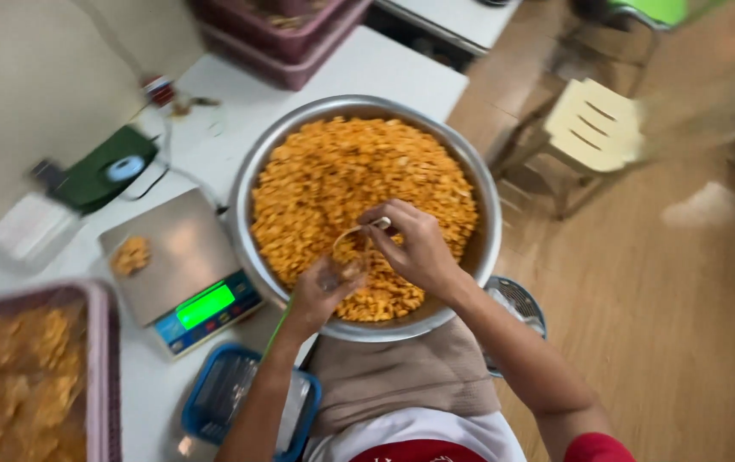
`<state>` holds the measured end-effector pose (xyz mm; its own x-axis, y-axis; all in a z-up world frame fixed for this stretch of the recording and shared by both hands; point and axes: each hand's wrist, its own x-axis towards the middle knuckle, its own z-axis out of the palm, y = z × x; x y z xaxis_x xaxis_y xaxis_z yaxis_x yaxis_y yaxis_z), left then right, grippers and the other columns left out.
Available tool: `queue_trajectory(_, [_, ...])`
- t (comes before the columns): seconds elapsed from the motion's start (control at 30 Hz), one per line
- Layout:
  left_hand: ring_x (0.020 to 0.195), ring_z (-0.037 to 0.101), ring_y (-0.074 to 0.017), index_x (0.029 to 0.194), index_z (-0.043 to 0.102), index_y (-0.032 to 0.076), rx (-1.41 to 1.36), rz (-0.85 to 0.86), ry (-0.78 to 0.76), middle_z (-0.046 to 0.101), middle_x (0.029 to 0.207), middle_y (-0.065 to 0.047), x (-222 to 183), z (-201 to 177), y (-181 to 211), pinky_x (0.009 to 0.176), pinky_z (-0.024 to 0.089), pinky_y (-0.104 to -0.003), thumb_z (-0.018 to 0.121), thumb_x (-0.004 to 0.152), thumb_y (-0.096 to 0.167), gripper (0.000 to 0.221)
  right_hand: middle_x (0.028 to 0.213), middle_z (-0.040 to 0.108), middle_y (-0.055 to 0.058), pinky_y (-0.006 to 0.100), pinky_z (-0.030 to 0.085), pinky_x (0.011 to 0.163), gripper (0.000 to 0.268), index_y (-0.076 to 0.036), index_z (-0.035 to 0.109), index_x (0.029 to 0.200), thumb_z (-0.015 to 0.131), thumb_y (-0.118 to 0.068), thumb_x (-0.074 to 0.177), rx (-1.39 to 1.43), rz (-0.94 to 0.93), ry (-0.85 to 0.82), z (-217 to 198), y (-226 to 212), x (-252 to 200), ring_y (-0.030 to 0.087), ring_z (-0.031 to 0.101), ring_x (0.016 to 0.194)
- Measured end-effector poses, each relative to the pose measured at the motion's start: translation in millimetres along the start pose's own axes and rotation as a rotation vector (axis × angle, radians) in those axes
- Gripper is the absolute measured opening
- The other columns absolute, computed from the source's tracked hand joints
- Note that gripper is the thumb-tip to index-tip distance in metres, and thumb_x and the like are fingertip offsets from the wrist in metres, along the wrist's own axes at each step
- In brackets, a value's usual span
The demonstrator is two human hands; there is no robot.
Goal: Packing snacks from a large bowl into small plastic bags and weighing them on a digital scale for portion control.
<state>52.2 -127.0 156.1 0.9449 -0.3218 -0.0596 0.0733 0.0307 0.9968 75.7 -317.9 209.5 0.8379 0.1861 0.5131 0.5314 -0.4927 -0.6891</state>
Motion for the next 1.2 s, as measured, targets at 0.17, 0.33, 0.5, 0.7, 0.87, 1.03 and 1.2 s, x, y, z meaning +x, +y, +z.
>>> queue_trajectory(0.17, [0.074, 0.072, -0.0215, 0.141, 0.052, -0.007, 0.144, -0.003, -0.101, 0.07, 0.078, -0.011, 19.0, 0.9, -47.3, 0.065, 0.058, -0.033, 0.077, 0.09, 0.006, 0.058, 0.095, 0.072, 0.019, 0.039, 0.067, 0.064, 0.011, -0.001, 0.072, 0.109, 0.067, -0.002, 0.099, 0.133, 0.133, 0.063, -20.4, 7.7, -5.9, 0.034, 0.075, 0.087])
queue_trajectory(0.33, [0.083, 0.077, -0.0259, 0.135, 0.059, -0.003, 0.142, 0.041, -0.111, 0.078, 0.092, -0.016, 15.2, 0.8, -50.5, 0.07, 0.061, -0.038, 0.078, 0.089, 0.002, 0.05, 0.094, 0.073, 0.018, 0.034, 0.066, 0.064, 0.011, -0.001, 0.074, 0.106, 0.072, -0.004, 0.096, 0.209, 0.191, 0.088, -22.1, 23.6, -12.3, 0.027, 0.075, 0.087])
queue_trajectory(0.5, [0.085, 0.078, -0.0249, 0.123, 0.069, 0.005, 0.027, 0.006, -0.087, 0.078, 0.097, -0.013, 4.1, 3.8, -34.4, 0.07, 0.063, -0.037, 0.077, 0.094, 0.018, 0.032, 0.099, 0.074, 0.019, 0.041, 0.068, 0.066, 0.011, 0.001, 0.074, 0.105, 0.074, -0.002, 0.094, 0.421, 0.382, 0.21, -17.0, 30.9, -12.5, 0.025, 0.073, 0.088])
queue_trajectory(0.7, [0.069, 0.06, -0.0123, 0.086, 0.075, 0.012, 0.177, 0.249, 0.286, 0.067, 0.069, -0.004, 12.4, -24.1, -43.0, 0.06, 0.048, -0.033, 0.077, 0.091, 0.028, 0.018, 0.11, 0.069, 0.018, 0.041, 0.066, 0.072, 0.009, 0.004, 0.07, 0.105, 0.071, -0.005, 0.101, 0.457, 0.492, 0.263, -29.7, 72.4, -29.5, 0.024, 0.069, 0.094])
queue_trajectory(0.87, [0.087, 0.07, -0.0281, 0.09, 0.075, 0.015, 0.5, 0.373, 0.603, 0.074, 0.09, -0.009, 55.2, -164.2, -37.8, 0.08, 0.053, -0.042, 0.074, 0.095, 0.041, 0.027, 0.097, 0.068, 0.013, 0.033, 0.059, 0.069, 0.008, -0.001, 0.073, 0.107, 0.076, -0.006, 0.101, 0.293, 0.481, 0.155, -20.9, 54.3, -37.0, 0.017, 0.063, 0.087])
queue_trajectory(1.03, [0.112, 0.063, -0.0233, 0.091, 0.077, 0.029, 1.277, 0.252, 0.85, 0.073, 0.101, 0.002, 59.2, -224.7, -105.9, 0.108, 0.024, -0.071, 0.076, 0.09, 0.043, 0.014, 0.087, 0.068, 0.019, 0.041, 0.064, 0.066, 0.005, 0.003, 0.073, 0.104, 0.073, 0.0, 0.101, 0.288, 0.471, 0.08, -2.3, 49.3, -40.6, 0.02, 0.063, 0.074])
queue_trajectory(1.2, [0.121, 0.059, -0.0403, 0.119, 0.068, 0.002, 1.472, 0.417, 1.035, 0.063, 0.123, -0.023, 10.9, -231.7, -104.9, 0.108, 0.039, -0.058, 0.067, 0.075, -0.003, 0.044, 0.094, 0.072, 0.024, 0.045, 0.064, 0.066, 0.004, 0.004, 0.074, 0.104, 0.071, 0.003, 0.102, 0.194, 0.501, -0.01, 11.1, 62.7, -50.8, 0.033, 0.073, 0.085])
